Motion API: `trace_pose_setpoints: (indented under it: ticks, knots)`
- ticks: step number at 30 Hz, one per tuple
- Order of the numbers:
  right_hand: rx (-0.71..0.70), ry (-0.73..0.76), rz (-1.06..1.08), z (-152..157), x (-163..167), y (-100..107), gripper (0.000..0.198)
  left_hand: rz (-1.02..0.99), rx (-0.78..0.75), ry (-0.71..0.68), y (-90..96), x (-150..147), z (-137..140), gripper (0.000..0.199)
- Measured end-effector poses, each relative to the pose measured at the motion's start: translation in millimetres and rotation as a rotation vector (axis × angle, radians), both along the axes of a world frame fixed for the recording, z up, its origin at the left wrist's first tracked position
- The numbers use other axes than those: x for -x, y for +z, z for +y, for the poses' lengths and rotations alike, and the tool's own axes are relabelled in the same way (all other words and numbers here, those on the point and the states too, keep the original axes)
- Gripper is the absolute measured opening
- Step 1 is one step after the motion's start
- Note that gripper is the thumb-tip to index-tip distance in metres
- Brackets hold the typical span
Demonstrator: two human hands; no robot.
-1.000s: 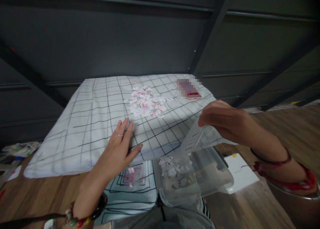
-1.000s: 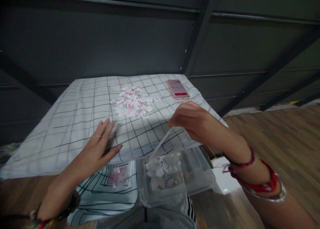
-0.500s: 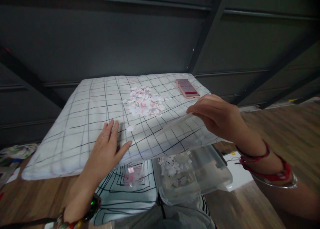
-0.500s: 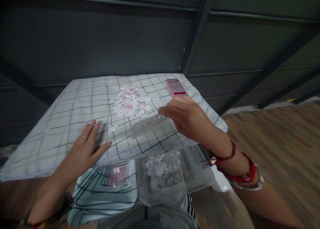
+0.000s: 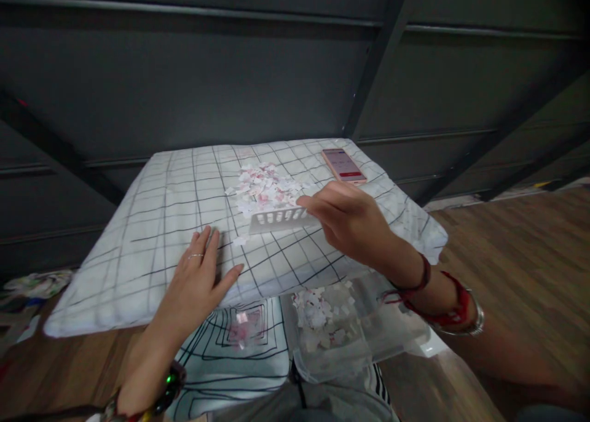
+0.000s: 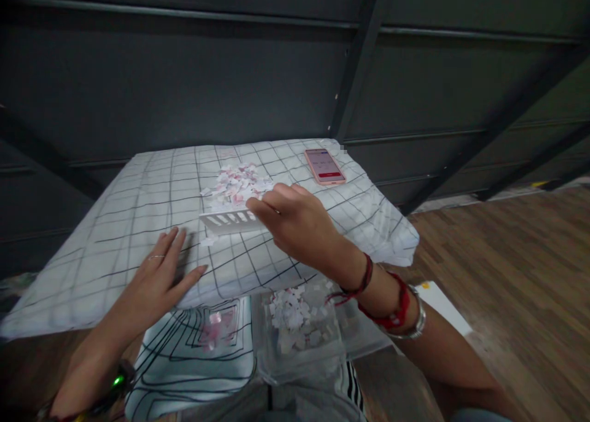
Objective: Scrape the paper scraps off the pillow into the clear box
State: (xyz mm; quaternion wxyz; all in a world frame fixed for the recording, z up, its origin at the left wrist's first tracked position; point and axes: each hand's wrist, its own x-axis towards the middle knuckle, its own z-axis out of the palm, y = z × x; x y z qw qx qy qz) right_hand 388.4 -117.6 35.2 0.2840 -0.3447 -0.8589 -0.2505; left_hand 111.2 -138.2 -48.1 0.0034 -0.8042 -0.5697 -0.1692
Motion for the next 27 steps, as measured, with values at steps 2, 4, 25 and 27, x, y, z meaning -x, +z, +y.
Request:
trace_pose_setpoints:
  ticks: [2,4,25,27]
  knots:
    - [-0.010,0.005,-0.016,5,11,-1,0.033,-0.004,0.003,0.003,-0.6,1,0,0.080]
    - [0.011,0.008,-0.035,7,16,-1,0.034,-0.007,0.005,0.010,-1.8,2,0,0.080]
    - [0.075,0.045,0.018,-16,-12,13,0.024,-0.017,-0.008,-0.012,-1.4,-1,0,0.078]
    - [0.051,0.059,0.015,-18,-11,13,0.024,-0.023,-0.002,-0.006,-0.3,-1,0,0.078]
